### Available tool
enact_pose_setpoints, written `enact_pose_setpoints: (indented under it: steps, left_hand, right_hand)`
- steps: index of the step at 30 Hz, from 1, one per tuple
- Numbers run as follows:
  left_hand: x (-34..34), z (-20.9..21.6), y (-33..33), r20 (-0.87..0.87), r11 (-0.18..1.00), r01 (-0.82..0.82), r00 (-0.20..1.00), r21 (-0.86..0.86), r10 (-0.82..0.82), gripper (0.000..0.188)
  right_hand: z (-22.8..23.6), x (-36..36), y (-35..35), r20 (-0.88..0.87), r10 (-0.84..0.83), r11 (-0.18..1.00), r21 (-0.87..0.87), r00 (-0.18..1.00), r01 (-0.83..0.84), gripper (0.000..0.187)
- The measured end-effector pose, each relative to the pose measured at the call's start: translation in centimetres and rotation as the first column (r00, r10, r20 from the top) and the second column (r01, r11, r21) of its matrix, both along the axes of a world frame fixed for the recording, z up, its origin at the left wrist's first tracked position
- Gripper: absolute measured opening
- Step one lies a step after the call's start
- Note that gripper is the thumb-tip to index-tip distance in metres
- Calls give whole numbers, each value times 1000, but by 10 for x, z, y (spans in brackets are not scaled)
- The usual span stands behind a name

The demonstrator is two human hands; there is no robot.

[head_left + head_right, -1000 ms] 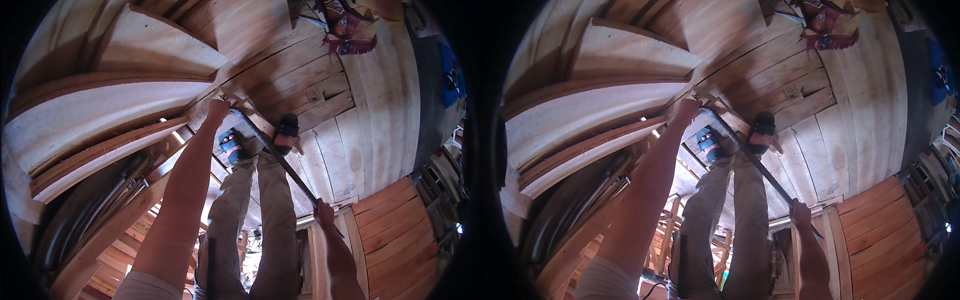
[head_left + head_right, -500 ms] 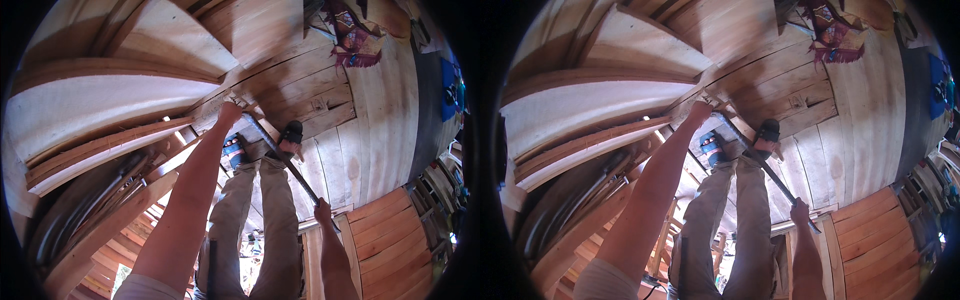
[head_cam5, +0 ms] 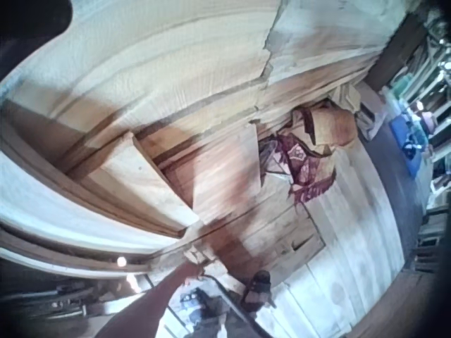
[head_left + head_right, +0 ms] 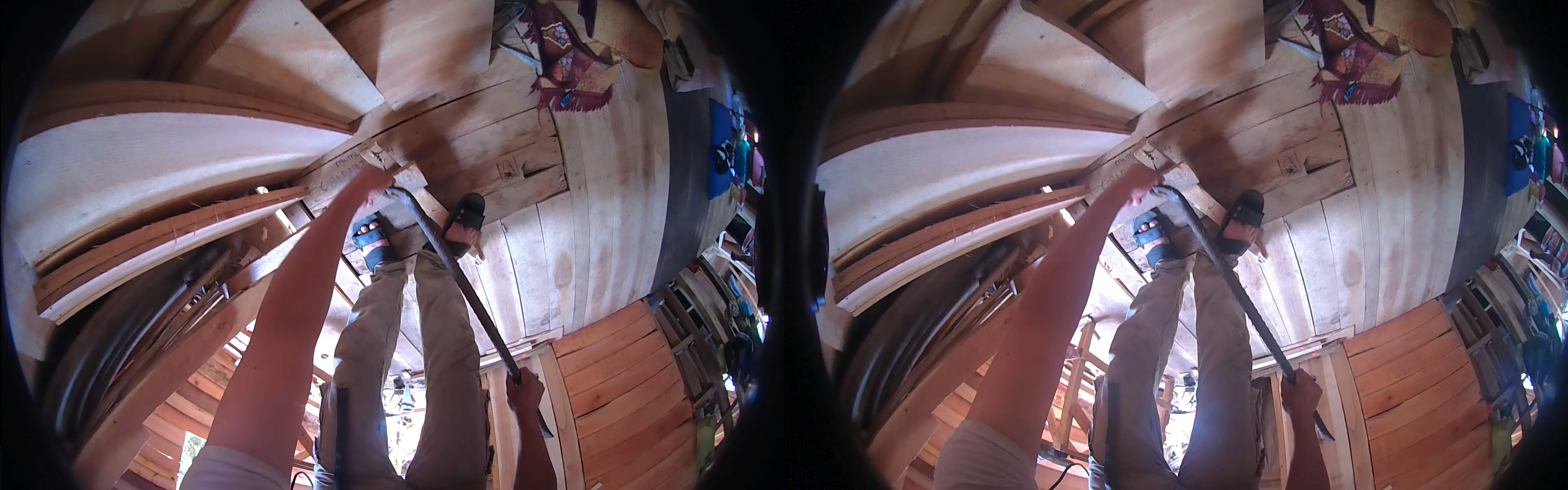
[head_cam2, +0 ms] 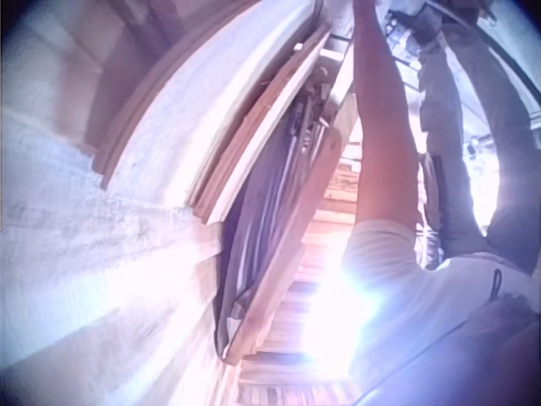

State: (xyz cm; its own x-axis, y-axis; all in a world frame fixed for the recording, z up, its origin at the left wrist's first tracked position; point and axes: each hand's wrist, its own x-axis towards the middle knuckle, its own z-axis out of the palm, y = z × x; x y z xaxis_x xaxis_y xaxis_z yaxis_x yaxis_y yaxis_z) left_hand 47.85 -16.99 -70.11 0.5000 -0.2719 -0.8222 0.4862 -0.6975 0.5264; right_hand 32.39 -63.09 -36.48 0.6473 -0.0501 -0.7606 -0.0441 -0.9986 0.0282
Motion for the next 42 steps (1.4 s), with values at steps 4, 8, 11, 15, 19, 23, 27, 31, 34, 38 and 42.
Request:
enact_pose_setpoints:
  steps: [4,8,11,15,19,23,27,31,34,38,42]
  left_hand:
    - [-16,61,-27,-88,838,-543,833,56,546,27]
    - [-90,36,8,234,668,-743,643,-44,730,31]
    - [-74,77,32,166,607,-786,618,112,769,24]
    - [-88,57,49,290,727,-641,764,247,576,28]
    - [-70,59,37,195,890,-266,959,370,205,45]
    - [-64,41,22,168,927,-109,984,359,51,59]
    - [-49,21,15,217,908,-85,976,410,-7,57]
    - [-37,28,3,165,860,47,975,508,-151,63]
    - [-56,24,-9,190,798,113,942,593,-275,70]
    - [-63,15,-17,198,806,78,951,586,-236,63]
    - [-55,28,-18,74,849,56,991,525,-111,55]
  right_hand:
    - [19,-22,-5,-41,-47,997,-69,998,44,24]
    - [25,-7,-4,-96,-11,998,-67,995,5,24]
    - [22,-13,2,-155,-108,993,-56,982,100,24]
    - [12,-17,14,-211,-315,947,1,925,322,25]
    - [10,-20,29,-223,-404,908,25,887,419,21]
    - [1,-23,33,-190,-428,898,24,883,440,21]
    - [-1,-8,36,-182,-360,931,-10,915,364,22]
    - [-21,4,44,-174,-438,894,21,882,448,25]
    - [-23,0,46,-176,-539,833,33,824,552,27]
    - [-29,-1,40,-197,-562,820,-2,803,573,26]
    - [-25,-7,42,-162,-615,780,19,772,625,26]
